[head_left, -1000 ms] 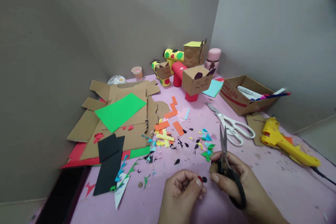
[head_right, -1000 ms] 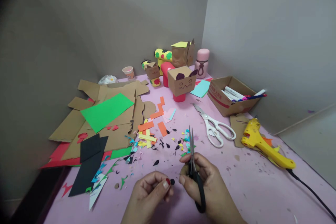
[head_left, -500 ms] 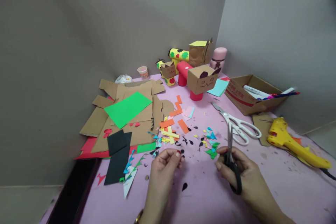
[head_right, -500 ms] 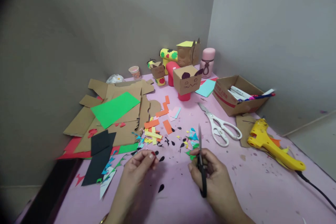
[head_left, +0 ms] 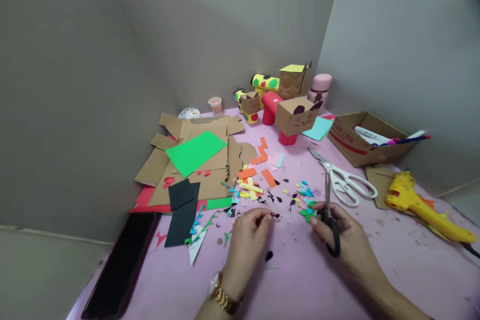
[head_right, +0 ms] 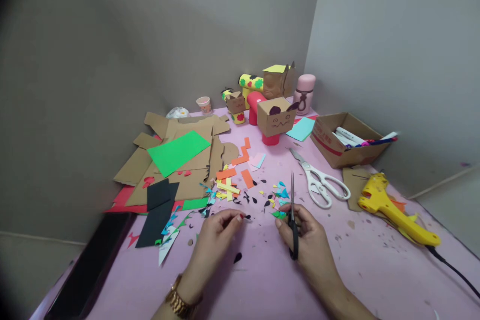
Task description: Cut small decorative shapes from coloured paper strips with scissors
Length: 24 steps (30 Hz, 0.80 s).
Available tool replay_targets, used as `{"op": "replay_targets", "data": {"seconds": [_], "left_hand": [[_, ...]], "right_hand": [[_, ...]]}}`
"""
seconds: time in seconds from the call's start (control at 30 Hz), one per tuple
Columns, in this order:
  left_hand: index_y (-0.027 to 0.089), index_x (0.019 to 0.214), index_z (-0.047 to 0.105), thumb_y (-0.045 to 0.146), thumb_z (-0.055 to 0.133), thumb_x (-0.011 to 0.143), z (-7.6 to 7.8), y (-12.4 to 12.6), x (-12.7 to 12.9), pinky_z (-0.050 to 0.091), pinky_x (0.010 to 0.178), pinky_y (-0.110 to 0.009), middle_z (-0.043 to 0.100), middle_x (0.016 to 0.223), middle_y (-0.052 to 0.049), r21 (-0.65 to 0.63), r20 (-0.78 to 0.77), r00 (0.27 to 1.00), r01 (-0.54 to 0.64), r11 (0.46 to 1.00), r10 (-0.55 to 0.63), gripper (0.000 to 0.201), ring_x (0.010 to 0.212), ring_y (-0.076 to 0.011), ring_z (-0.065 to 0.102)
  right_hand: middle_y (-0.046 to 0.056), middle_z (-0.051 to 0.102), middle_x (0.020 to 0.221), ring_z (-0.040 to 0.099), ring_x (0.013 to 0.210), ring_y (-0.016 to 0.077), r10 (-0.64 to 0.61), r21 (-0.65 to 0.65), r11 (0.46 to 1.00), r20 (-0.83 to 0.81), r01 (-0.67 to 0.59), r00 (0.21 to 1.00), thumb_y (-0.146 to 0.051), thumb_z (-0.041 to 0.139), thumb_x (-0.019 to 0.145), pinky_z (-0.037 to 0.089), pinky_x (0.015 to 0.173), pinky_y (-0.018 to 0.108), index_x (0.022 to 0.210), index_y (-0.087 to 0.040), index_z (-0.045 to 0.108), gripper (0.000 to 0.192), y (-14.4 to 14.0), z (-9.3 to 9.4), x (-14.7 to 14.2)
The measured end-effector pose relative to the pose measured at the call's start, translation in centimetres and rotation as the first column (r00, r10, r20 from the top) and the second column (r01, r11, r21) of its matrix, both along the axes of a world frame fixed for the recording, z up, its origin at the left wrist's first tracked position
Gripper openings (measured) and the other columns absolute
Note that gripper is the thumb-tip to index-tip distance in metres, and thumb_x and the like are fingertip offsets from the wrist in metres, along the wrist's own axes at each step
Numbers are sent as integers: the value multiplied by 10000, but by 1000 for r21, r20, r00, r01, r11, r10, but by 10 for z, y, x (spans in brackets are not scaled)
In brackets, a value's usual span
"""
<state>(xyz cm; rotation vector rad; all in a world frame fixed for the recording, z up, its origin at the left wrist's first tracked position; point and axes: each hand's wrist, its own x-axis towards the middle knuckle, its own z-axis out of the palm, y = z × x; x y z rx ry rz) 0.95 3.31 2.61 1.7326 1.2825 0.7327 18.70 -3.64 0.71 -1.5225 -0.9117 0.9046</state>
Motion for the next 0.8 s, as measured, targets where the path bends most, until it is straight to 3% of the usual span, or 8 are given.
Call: {"op": "replay_targets", "data": {"seconds": [0.1, 0.2, 0.43, 0.5, 0.6, 0.67, 0.73, 0.8], "left_hand": [[210, 821, 678, 217, 468, 845, 0, -2, -1, 405, 762, -318, 695, 881, -56, 122, -123, 992, -12, 992, 27, 211, 845, -229, 604], [196, 830, 659, 196, 487, 830, -2, -2, -2, 378, 792, -364, 653, 868, -74, 208, -235, 970, -13, 978, 63, 171, 868, -259, 567], [184, 783, 615, 134, 467, 826, -1, -6, 0, 382, 757, -363, 619, 837, -76, 236, -454, 891, 139, 962, -18, 162, 846, -252, 552], [183, 750, 595, 134, 449, 831, 0, -7, 0, 379, 738, -351, 616, 814, -74, 227, -455, 890, 144, 963, -26, 174, 816, -243, 550], [190, 703, 576, 163, 461, 819, 1, -6, 1, 373, 694, -316, 614, 758, -51, 139, -297, 954, 71, 988, -27, 166, 753, -219, 550], [191, 692, 578, 199, 500, 793, 0, -6, 4, 365, 623, -276, 599, 698, -20, -49, -83, 996, 35, 998, -39, 128, 668, -183, 533], [184, 698, 581, 251, 555, 757, 0, -8, 8, 322, 527, -237, 540, 602, 24, -295, 148, 988, 78, 952, -35, 93, 543, -136, 460], [176, 694, 577, 306, 608, 721, 0, -12, 12, 269, 479, -217, 472, 531, 62, -466, 312, 950, 163, 869, -11, 137, 472, -101, 376]], "right_hand": [[-70, 452, 604, 417, 527, 132, 6, -7, 1000, 10, -6, 1000, -358, 647, 778, 302, 478, 252, 901, -215, 550, 212, -1, 0, 0], [-68, 447, 612, 418, 545, 135, 12, -7, 1000, 15, -12, 1000, -350, 643, 777, 310, 500, 261, 886, -215, 546, 199, 0, 0, -1], [-74, 453, 628, 428, 545, 125, 45, -24, 999, -7, -45, 999, -326, 647, 768, 348, 518, 249, 880, -215, 546, 188, -1, 0, -4], [-76, 452, 615, 425, 526, 120, 50, -31, 998, -19, -51, 999, -320, 661, 755, 348, 502, 242, 872, -214, 557, 188, -2, 1, -5], [-79, 460, 575, 446, 503, 126, 58, -32, 998, -48, -60, 997, -336, 698, 711, 368, 479, 240, 842, -219, 573, 215, -2, 3, -10], [-75, 482, 552, 479, 505, 139, 69, -28, 997, -72, -71, 995, -350, 723, 675, 392, 478, 245, 819, -223, 582, 238, -2, 6, -13], [-64, 521, 560, 511, 517, 148, 85, -22, 996, -95, -87, 992, -354, 745, 646, 410, 486, 250, 812, -221, 593, 261, -2, 9, -15], [-55, 554, 579, 533, 531, 152, 103, -11, 994, -119, -105, 987, -346, 760, 628, 425, 500, 253, 814, -219, 599, 277, -2, 12, -17]]}}
